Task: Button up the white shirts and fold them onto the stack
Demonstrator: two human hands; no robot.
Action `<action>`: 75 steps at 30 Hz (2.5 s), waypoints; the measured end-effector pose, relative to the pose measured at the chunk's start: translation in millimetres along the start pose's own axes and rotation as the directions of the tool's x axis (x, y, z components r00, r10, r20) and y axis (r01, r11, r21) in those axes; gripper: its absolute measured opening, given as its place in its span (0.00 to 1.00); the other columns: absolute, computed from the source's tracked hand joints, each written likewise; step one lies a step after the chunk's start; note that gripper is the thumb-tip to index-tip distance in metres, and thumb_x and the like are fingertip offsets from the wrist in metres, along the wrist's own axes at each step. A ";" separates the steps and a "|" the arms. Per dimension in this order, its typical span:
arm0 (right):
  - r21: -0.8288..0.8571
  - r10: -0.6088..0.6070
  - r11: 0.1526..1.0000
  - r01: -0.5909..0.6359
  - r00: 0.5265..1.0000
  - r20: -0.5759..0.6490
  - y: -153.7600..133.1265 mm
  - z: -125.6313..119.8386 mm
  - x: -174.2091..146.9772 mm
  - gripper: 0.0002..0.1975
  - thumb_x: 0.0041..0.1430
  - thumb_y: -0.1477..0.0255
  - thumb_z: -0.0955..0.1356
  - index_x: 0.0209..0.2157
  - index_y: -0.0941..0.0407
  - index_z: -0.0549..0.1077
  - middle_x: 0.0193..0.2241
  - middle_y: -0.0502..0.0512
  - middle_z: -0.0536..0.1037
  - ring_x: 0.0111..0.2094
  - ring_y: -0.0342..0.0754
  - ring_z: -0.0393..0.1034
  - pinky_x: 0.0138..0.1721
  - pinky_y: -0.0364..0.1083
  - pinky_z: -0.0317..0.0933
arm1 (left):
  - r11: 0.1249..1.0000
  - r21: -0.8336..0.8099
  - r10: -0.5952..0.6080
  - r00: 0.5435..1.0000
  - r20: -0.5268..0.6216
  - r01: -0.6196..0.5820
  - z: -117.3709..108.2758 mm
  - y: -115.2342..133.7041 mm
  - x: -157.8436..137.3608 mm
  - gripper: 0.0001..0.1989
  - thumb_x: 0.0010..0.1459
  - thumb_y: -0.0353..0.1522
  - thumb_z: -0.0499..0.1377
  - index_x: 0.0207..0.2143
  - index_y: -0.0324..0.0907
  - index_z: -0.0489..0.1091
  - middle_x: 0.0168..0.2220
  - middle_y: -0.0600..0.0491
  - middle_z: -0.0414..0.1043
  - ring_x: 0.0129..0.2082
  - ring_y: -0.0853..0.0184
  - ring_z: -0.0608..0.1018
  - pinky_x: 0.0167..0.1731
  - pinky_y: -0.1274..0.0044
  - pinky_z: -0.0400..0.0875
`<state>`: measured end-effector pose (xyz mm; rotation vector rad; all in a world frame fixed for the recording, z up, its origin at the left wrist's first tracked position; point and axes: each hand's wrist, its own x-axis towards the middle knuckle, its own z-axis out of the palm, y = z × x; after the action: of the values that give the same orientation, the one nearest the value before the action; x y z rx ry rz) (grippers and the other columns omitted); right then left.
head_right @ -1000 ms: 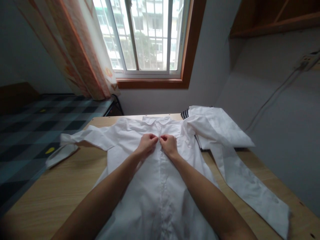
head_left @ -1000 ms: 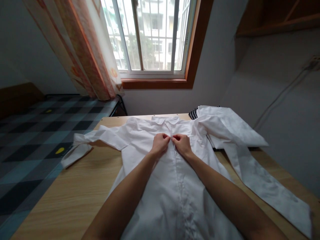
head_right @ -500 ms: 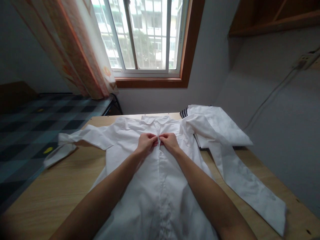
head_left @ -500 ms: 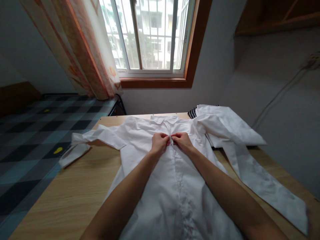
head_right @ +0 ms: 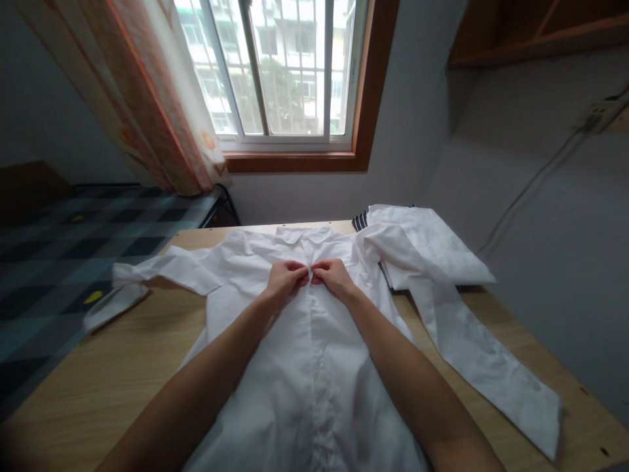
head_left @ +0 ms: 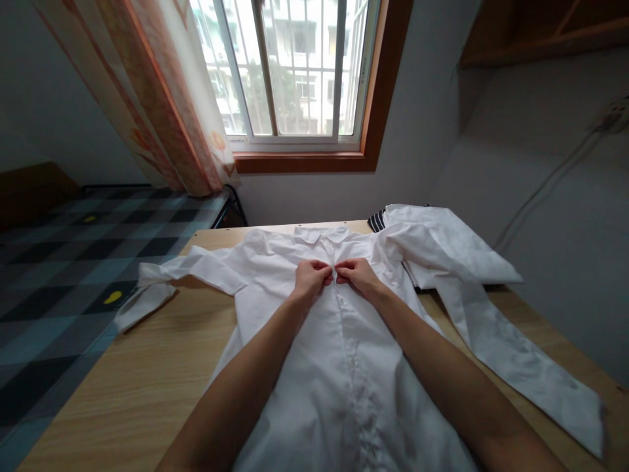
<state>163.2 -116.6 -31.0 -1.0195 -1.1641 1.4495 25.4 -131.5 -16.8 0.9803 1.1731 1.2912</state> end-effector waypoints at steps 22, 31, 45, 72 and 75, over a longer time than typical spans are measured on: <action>-0.796 -0.441 0.575 0.189 0.891 -0.108 -7.9 26.5 -21.6 0.07 0.52 0.73 0.68 0.27 0.57 0.80 0.28 0.55 0.82 0.29 0.47 0.75 0.36 0.43 0.63 | 0.893 0.449 0.119 0.980 -0.158 -0.036 -4.1 0.1 4.3 0.07 0.44 0.32 0.64 0.27 0.38 0.76 0.21 0.52 0.74 0.23 0.68 0.75 0.23 0.80 0.65; -0.805 -0.424 0.568 0.172 0.899 -0.108 -7.1 26.8 -21.8 0.07 0.53 0.72 0.67 0.27 0.55 0.79 0.29 0.55 0.81 0.31 0.49 0.74 0.39 0.45 0.63 | 0.887 0.443 0.226 0.958 -0.176 -0.128 -4.3 -5.4 7.3 0.04 0.42 0.29 0.64 0.25 0.40 0.74 0.24 0.52 0.75 0.27 0.67 0.76 0.28 0.79 0.67; -0.283 -0.115 0.957 0.069 0.982 -0.149 4.7 14.9 -1.5 0.08 0.51 0.66 0.68 0.25 0.56 0.72 0.16 0.47 0.72 0.18 0.44 0.67 0.22 0.42 0.64 | 0.817 0.501 0.349 0.936 -0.033 -0.287 -4.9 -3.5 6.9 0.06 0.44 0.25 0.60 0.29 0.39 0.72 0.27 0.52 0.75 0.28 0.68 0.76 0.31 0.79 0.68; -0.996 -0.064 0.080 -0.030 0.997 -0.035 -3.2 10.2 40.3 0.30 0.68 0.56 0.52 0.68 0.52 0.49 0.69 0.55 0.47 0.68 0.58 0.38 0.64 0.63 0.29 | -0.093 0.937 0.029 0.939 0.342 -0.338 -44.1 17.8 59.5 0.29 0.65 0.39 0.39 0.67 0.48 0.49 0.69 0.51 0.45 0.68 0.52 0.49 0.60 0.46 0.42; -0.994 -0.096 0.110 -0.024 0.995 -0.034 -1.1 11.3 49.2 0.30 0.67 0.56 0.54 0.67 0.52 0.51 0.69 0.55 0.48 0.68 0.58 0.38 0.64 0.63 0.29 | -0.088 0.936 0.046 0.937 0.346 -0.341 -47.3 17.6 67.7 0.28 0.65 0.40 0.40 0.67 0.49 0.49 0.69 0.51 0.46 0.68 0.52 0.50 0.61 0.49 0.43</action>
<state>144.1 -69.9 -29.4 -1.9081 -2.1690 0.2734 -29.4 -67.4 -13.4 2.4380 1.8678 0.1291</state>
